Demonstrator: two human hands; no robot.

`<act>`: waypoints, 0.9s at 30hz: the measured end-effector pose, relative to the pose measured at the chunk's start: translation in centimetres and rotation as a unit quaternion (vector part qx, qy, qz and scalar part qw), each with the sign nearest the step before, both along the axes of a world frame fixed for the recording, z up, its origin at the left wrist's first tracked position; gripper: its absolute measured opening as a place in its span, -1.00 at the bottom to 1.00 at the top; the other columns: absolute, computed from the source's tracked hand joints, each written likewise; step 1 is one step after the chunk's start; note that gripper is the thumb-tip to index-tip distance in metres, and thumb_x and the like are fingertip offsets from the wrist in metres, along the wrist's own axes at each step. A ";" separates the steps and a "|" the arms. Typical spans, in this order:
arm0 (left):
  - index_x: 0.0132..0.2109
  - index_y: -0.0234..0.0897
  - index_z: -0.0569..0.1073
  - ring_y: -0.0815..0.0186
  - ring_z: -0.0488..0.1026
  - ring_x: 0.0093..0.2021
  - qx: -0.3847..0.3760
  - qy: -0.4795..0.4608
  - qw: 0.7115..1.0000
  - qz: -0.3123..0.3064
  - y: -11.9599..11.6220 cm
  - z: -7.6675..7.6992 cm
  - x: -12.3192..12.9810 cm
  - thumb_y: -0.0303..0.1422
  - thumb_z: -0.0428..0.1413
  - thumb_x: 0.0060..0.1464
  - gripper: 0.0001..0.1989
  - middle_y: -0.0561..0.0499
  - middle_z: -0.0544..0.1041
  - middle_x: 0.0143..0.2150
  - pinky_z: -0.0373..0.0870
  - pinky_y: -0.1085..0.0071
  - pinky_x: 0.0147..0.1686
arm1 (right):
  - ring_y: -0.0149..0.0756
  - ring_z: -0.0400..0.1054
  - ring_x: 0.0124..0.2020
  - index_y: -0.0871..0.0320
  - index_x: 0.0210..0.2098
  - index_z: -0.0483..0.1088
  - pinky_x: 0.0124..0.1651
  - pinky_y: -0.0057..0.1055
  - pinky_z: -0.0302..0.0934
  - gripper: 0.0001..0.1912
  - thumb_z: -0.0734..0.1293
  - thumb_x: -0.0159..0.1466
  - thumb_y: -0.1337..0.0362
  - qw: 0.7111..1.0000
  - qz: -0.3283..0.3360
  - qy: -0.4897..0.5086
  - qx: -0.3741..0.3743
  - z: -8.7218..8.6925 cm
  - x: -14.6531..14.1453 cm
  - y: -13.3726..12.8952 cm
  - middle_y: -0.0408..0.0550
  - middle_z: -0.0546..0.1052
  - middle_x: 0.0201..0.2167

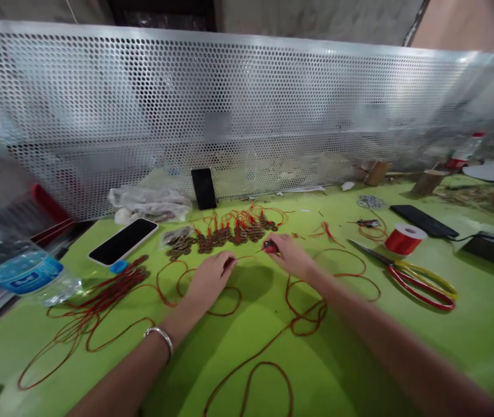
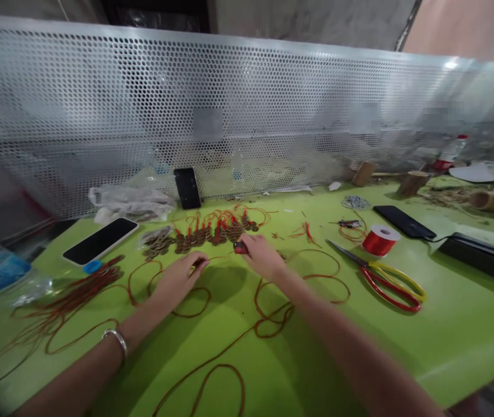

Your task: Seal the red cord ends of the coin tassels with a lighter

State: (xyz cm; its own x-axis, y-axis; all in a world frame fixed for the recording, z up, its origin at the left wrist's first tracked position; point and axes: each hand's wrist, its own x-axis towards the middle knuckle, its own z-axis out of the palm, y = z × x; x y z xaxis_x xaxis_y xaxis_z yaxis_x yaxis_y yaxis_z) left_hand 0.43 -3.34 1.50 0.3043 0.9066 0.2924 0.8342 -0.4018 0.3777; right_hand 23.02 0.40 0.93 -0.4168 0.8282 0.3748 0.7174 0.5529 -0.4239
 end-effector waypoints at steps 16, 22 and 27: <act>-0.27 -0.24 0.44 0.28 0.45 -0.33 0.044 -0.036 0.998 0.009 0.2 -1.0 0.2 -0.35 0.00 0.15 -0.87 0.01 0.54 -0.33 0.34 0.38 -0.29 | -0.25 0.39 -0.35 0.11 -0.52 0.21 -0.14 -0.24 0.23 -0.78 0.32 0.06 0.15 0.945 -0.029 0.297 -0.137 -2.4 -2.3 0.7 -0.04 0.52 -0.42; -0.30 -0.24 0.42 0.31 0.45 -0.37 0.023 -0.089 0.995 0.024 0.3 -1.0 0.2 -0.39 0.03 0.10 -0.92 0.05 0.53 -0.38 0.35 0.41 -0.31 | -0.30 0.35 -0.39 0.10 -0.51 0.14 -0.26 -0.33 0.25 -0.68 0.34 0.04 0.06 0.922 -0.041 0.350 -0.161 -1.8 -2.0 0.3 -0.07 0.45 -0.44; -0.30 -0.25 0.42 0.32 0.46 -0.36 0.022 -0.195 0.977 0.081 0.3 -0.4 0.1 -0.38 0.04 0.08 -0.92 0.05 0.54 -0.37 0.37 0.43 -0.30 | -0.51 0.05 -0.69 0.11 -0.46 0.14 -0.66 -0.55 -0.06 -0.65 0.24 0.11 -0.04 0.865 -0.042 0.377 -0.328 -1.0 -2.6 -1.3 -0.27 0.23 -0.65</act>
State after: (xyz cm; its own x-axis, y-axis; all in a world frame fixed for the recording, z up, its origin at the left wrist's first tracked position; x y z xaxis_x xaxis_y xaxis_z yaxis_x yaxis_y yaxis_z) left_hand 0.49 -3.01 1.10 0.0148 0.9177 0.3970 0.6838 -0.2990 0.6656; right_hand 20.40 -0.93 -0.07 -0.1863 0.9813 -0.0484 0.1269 -0.0248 -0.9916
